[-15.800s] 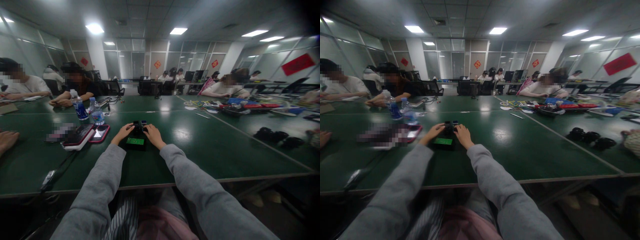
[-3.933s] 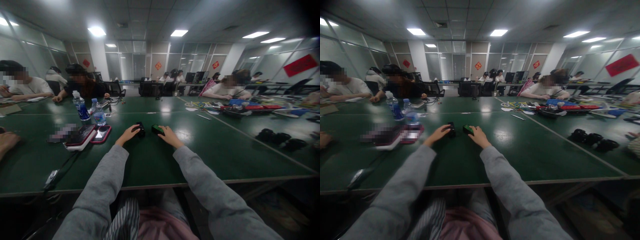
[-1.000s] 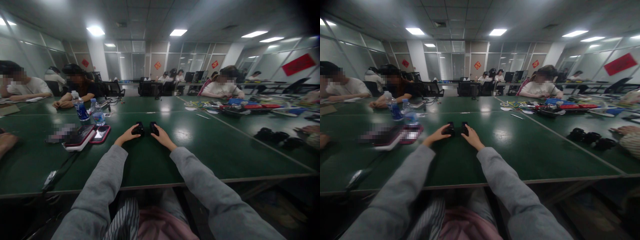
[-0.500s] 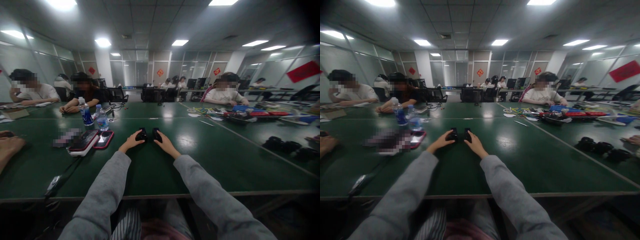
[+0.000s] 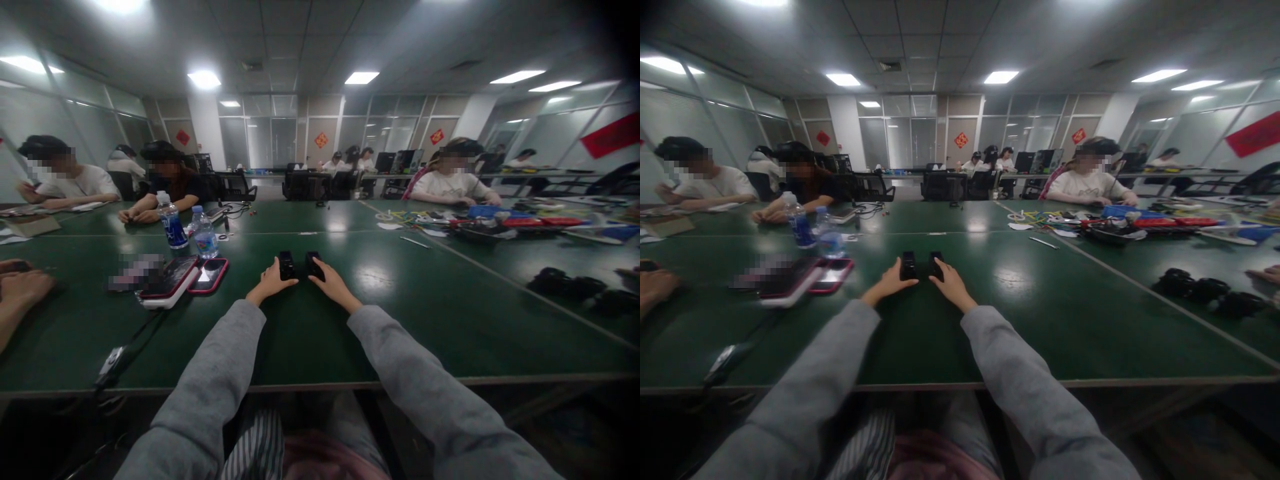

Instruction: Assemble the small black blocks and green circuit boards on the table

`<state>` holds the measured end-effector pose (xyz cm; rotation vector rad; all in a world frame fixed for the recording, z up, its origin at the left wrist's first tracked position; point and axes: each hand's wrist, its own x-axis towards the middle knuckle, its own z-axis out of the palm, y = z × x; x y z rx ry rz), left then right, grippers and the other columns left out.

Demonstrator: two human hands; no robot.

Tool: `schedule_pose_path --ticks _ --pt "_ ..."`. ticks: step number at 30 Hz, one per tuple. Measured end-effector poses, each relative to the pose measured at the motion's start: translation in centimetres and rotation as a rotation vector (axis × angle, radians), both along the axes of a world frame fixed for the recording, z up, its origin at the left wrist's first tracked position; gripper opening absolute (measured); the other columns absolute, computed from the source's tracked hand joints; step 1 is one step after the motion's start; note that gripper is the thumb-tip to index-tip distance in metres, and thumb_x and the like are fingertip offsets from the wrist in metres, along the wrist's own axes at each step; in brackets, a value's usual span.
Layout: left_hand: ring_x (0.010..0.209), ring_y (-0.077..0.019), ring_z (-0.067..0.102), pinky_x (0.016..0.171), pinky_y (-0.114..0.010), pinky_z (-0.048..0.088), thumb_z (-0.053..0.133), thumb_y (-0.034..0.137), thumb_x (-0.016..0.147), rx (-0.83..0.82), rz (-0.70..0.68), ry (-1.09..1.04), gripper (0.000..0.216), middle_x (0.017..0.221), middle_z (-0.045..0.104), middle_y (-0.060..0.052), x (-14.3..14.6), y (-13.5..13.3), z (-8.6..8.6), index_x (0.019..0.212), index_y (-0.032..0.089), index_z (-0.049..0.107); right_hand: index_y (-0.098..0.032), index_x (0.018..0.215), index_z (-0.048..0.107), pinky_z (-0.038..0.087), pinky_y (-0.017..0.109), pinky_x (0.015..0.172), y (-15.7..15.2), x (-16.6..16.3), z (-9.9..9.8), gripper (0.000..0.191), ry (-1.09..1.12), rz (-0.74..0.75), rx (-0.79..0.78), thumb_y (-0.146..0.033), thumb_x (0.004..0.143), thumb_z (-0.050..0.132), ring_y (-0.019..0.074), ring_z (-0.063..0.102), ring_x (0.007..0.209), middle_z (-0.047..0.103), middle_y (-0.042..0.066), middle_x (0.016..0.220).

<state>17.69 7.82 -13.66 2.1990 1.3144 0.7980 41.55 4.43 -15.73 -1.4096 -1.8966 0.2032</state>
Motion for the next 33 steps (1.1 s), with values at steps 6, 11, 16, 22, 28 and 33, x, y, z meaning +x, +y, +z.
schedule_pose_path --ticks 6,11,16,22,28,33 --pt "0.144 -0.0377 0.016 0.112 -0.055 0.021 0.06 0.049 0.083 0.088 0.07 -0.03 0.106 0.154 0.013 -0.031 2.5 -0.8 -1.1 0.15 0.006 -0.009 -0.024 0.147 0.033 0.039 0.044 0.106 0.0 0.0 0.2 0.066 -0.011 0.001 0.025 -0.037 0.087 0.056 0.0235 0.047 0.126 0.048 0.01 0.138" --pt "0.144 -0.0379 0.015 0.111 -0.056 0.024 0.056 0.048 0.087 0.098 0.079 -0.064 0.094 0.156 0.012 -0.027 2.9 -1.3 -0.8 0.152 0.015 -0.002 -0.023 0.147 0.034 0.041 0.043 0.104 -0.1 0.0 0.4 0.065 0.0 -0.044 0.02 -0.035 0.086 0.056 0.0238 0.049 0.124 0.049 0.01 0.137" --pt "0.136 -0.045 0.032 0.105 -0.057 0.031 0.048 0.05 0.09 0.024 0.107 0.029 0.081 0.156 0.007 -0.029 3.0 -1.9 -0.1 0.153 0.016 0.01 -0.02 0.147 0.034 0.041 0.042 0.104 0.1 0.1 0.3 0.066 0.0 -0.055 0.019 -0.035 0.087 0.056 0.0242 0.049 0.123 0.049 0.012 0.137" --pt "0.136 -0.045 0.032 0.105 -0.056 0.032 0.045 0.05 0.092 0.024 0.07 0.024 0.082 0.156 0.005 -0.03 3.2 -2.2 0.0 0.153 0.013 0.004 -0.022 0.148 0.032 0.042 0.043 0.103 0.2 0.1 0.1 0.066 -0.004 -0.064 -0.003 -0.039 0.088 0.055 0.0244 0.049 0.123 0.049 0.012 0.136" --pt "0.14 -0.0419 0.025 0.109 -0.054 0.029 0.044 0.05 0.093 0.069 0.061 -0.031 0.081 0.157 0.004 -0.026 3.2 -2.0 0.2 0.153 0.015 0.003 -0.02 0.148 0.033 0.042 0.043 0.102 0.1 0.2 0.1 0.065 -0.015 -0.097 -0.006 -0.037 0.089 0.054 0.0252 0.048 0.124 0.049 0.013 0.136" --pt "0.142 -0.0382 0.022 0.111 -0.053 0.029 0.046 0.048 0.092 0.121 0.043 -0.08 0.079 0.158 0.008 -0.024 3.2 -1.9 0.4 0.153 0.015 0.007 -0.019 0.147 0.034 0.042 0.043 0.102 0.1 0.2 0.1 0.065 -0.007 -0.143 0.001 -0.035 0.088 0.055 0.0257 0.048 0.123 0.05 0.014 0.134"
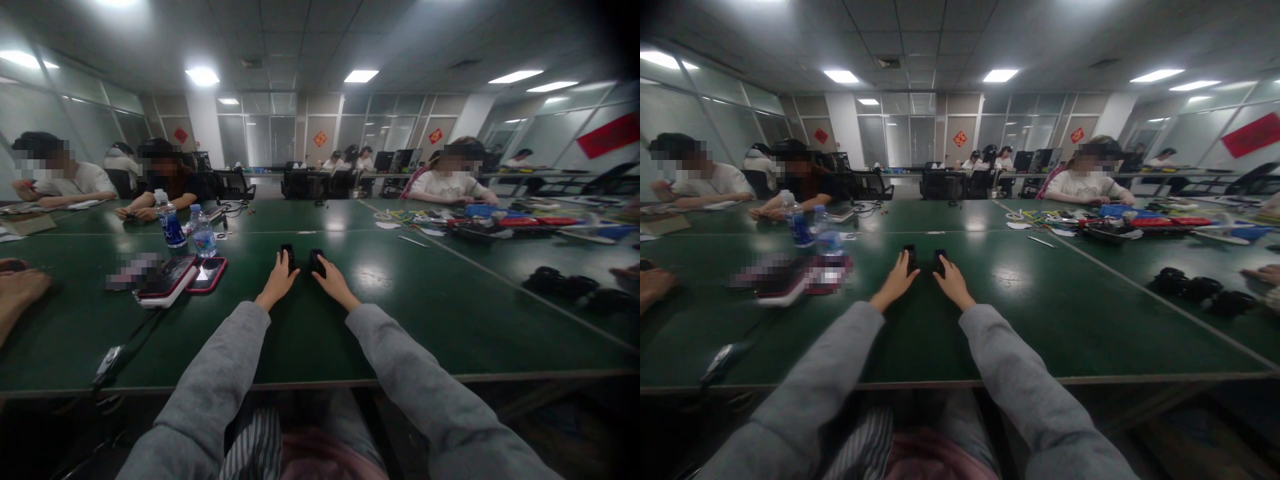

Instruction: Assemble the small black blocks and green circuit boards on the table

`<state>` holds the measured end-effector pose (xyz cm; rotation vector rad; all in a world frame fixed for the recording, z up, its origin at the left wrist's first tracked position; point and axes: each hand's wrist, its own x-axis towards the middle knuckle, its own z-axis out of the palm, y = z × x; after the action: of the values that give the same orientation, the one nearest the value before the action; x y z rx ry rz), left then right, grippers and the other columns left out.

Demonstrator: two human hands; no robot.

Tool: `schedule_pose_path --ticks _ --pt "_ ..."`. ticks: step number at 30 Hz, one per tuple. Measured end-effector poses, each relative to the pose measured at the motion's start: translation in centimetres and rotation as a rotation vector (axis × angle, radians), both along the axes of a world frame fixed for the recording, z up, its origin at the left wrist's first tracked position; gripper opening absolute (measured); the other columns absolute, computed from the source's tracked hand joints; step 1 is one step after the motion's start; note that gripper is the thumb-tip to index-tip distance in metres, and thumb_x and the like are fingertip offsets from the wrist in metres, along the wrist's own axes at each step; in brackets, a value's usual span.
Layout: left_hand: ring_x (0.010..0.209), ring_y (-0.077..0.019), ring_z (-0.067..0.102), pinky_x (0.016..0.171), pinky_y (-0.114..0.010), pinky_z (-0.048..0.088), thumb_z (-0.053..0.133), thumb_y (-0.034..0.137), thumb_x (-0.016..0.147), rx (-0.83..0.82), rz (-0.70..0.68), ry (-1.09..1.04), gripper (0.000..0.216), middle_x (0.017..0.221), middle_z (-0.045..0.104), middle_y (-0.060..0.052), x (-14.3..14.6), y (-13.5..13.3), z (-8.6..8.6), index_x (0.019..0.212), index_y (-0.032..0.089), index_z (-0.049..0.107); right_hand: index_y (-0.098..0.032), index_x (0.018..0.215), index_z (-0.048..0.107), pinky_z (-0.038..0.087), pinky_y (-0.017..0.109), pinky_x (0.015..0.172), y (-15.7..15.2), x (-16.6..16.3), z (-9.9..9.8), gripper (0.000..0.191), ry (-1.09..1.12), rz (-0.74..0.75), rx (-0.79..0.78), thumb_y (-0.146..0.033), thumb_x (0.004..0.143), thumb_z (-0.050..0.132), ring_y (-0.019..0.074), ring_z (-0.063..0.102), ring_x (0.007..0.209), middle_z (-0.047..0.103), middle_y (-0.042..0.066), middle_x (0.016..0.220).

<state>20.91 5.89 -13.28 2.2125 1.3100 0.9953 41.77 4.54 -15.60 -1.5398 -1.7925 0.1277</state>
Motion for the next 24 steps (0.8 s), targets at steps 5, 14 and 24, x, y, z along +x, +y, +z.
schedule_pose_path --ticks 5,14,24 --pt "0.144 -0.0316 0.021 0.113 -0.047 0.03 0.047 0.048 0.092 0.205 -0.006 -0.109 0.078 0.158 0.014 -0.018 -0.1 0.0 2.1 0.153 0.018 0.009 -0.018 0.145 0.036 0.042 0.04 0.101 0.0 -0.1 0.0 0.063 -0.008 -0.013 0.02 -0.031 0.087 0.056 0.0247 0.05 0.121 0.051 0.013 0.131" --pt "0.14 -0.0318 0.031 0.11 -0.046 0.034 0.054 0.039 0.09 0.096 0.218 0.011 0.07 0.152 0.031 -0.022 -5.4 3.5 1.6 0.147 0.012 0.025 -0.018 0.142 0.041 0.046 0.038 0.093 -0.3 0.1 0.4 0.06 -0.031 -0.086 0.026 -0.029 0.084 0.056 0.024 0.055 0.11 0.056 0.013 0.123" --pt "0.136 -0.0314 0.039 0.107 -0.045 0.035 0.055 0.046 0.087 -0.009 0.158 0.286 0.068 0.146 0.043 -0.019 -6.5 3.3 0.4 0.144 0.016 0.034 -0.017 0.142 0.041 0.046 0.038 0.093 -0.6 0.0 0.6 0.061 -0.035 -0.11 0.031 -0.029 0.085 0.055 0.0247 0.056 0.108 0.057 0.013 0.122"
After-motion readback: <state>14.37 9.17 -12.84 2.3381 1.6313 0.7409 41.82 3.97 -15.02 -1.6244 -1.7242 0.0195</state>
